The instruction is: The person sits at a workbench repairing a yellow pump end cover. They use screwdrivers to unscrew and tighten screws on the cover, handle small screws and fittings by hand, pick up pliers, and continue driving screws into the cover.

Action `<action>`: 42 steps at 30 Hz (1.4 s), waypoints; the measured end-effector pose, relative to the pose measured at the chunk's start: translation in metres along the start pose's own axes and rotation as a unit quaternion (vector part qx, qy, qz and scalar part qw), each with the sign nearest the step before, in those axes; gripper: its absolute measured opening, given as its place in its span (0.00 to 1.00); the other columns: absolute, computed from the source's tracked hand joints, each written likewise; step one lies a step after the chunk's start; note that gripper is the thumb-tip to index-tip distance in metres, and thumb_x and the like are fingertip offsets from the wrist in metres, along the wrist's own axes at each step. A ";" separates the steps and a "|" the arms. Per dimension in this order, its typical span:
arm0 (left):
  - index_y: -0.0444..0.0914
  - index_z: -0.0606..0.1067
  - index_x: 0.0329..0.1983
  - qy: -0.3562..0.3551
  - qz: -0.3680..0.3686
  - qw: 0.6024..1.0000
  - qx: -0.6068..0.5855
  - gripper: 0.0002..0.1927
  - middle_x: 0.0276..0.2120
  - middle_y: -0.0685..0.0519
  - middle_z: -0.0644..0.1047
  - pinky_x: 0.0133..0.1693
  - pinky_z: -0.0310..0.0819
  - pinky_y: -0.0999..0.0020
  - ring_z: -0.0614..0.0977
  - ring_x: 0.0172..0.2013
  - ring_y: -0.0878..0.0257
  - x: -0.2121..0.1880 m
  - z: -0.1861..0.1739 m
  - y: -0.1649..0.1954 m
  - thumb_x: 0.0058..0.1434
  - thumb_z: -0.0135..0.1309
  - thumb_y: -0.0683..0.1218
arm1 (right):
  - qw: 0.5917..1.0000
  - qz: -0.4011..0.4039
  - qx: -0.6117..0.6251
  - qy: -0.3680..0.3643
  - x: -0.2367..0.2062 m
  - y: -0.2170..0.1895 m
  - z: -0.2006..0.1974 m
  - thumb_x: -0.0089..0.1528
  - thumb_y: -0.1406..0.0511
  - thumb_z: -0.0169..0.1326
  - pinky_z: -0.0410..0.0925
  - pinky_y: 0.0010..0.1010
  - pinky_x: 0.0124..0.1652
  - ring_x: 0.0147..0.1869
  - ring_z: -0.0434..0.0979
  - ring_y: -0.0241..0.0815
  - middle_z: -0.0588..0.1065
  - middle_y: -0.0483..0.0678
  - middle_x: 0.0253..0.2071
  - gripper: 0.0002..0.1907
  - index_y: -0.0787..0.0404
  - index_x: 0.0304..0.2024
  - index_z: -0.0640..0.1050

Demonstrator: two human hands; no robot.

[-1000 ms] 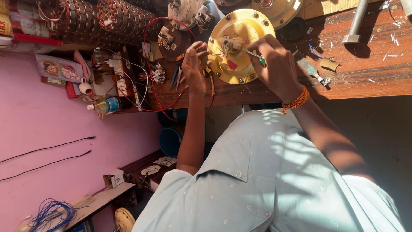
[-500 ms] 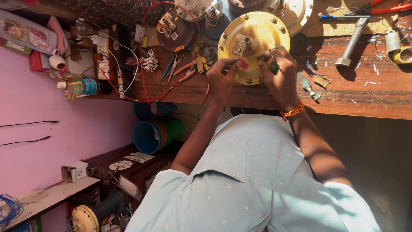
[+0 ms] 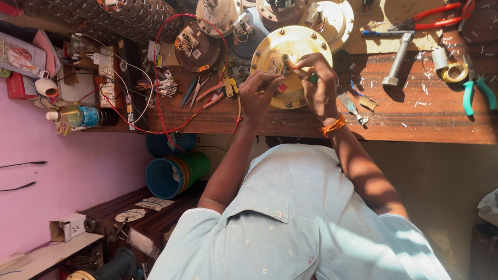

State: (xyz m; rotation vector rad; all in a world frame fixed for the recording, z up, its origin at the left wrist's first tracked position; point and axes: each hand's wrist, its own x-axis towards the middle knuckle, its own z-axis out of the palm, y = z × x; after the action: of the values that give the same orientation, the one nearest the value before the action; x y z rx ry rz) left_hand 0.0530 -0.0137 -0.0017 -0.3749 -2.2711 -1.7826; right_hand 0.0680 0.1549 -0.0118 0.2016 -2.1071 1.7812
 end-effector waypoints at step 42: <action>0.37 0.75 0.44 -0.007 0.039 0.967 0.252 0.10 0.36 0.44 0.80 0.38 0.74 0.50 0.82 0.36 0.45 0.007 0.010 -0.026 0.71 0.53 0.49 | 0.996 -0.029 -0.072 -0.041 0.006 -0.003 0.018 0.61 0.74 0.67 0.68 0.30 0.38 0.37 0.76 0.38 0.80 0.47 0.40 0.11 0.64 0.43 0.79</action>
State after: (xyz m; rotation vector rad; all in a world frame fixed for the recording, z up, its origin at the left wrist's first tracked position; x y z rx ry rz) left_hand 0.0370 -0.0096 -0.0253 -0.3699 -2.5646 -1.1058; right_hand 0.0601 0.1377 -0.0090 0.2990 -2.2528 1.6073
